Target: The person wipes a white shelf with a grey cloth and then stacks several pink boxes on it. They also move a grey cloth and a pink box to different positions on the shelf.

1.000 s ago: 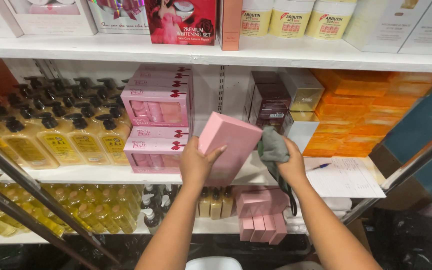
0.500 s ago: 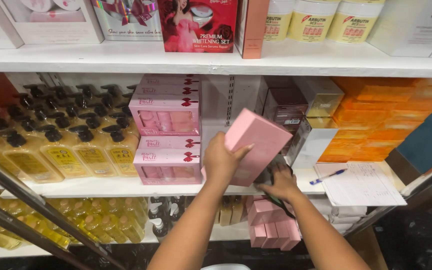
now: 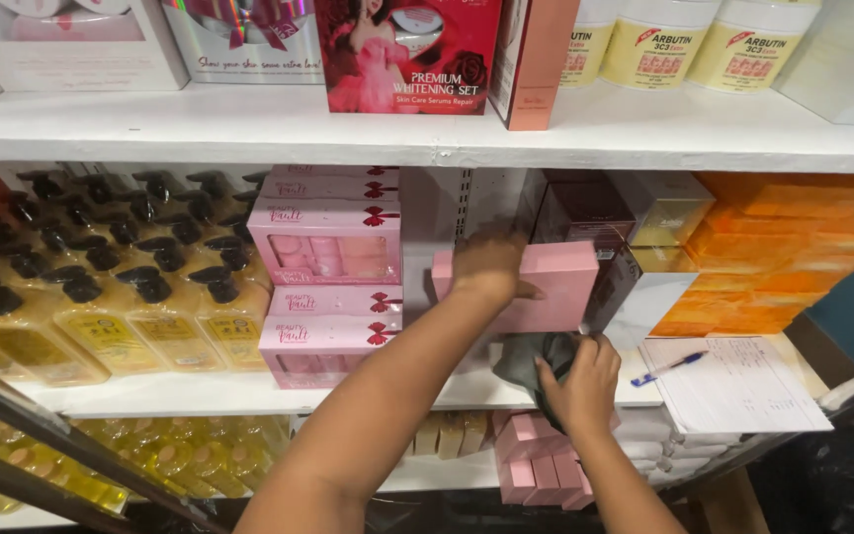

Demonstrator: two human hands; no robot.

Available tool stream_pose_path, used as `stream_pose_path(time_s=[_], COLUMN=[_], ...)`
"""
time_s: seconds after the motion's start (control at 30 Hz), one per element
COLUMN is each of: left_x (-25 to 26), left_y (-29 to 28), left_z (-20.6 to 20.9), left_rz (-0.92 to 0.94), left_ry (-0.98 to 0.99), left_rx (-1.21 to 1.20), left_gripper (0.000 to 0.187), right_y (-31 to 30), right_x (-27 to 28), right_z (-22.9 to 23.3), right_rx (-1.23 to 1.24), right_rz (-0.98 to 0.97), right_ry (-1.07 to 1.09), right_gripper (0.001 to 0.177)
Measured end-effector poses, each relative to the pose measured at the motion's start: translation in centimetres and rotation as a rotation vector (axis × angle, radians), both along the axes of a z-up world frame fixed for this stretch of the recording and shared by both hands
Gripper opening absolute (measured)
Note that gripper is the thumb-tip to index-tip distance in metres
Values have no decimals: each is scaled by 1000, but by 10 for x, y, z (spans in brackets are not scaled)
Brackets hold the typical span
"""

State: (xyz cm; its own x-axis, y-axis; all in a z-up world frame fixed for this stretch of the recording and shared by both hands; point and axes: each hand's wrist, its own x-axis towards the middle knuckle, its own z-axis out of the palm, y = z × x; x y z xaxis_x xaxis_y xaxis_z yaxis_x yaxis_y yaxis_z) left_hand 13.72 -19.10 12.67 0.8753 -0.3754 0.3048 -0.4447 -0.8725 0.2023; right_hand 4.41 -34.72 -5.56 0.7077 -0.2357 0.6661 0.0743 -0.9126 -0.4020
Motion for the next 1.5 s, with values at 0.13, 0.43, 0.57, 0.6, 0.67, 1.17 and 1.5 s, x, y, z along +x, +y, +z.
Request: stream_pose_path(time_s=[0.13,0.43,0.57,0.6,0.67,1.17,1.5], left_x=[38,75,88,89,107,77,117], left_y=[0,21,23,22,23,0,-19], left_z=[-21,-27,-22,-19,-32,6,-102], left_rz=[-18,28,44,62,22,250,208], left_ry=[-31,224,296,317,303,330,-74], left_rx=[146,170,223,238,239,247,42], left_gripper=[89,77,77,76,75,73,35], right_y=[17,44,46,45,46,23,24], right_x=[13,57,63,65,64,73,93], right_z=[-2,-8,-8,-10,-9,-25,-44], right_rx=[-65,22,51,53,58,242,-104], right_rz=[4,415,478,485,487,558,446], right_ry=[-73,7,118,115,109,116,260], right_gripper=[55,52,55,57,62,77,79])
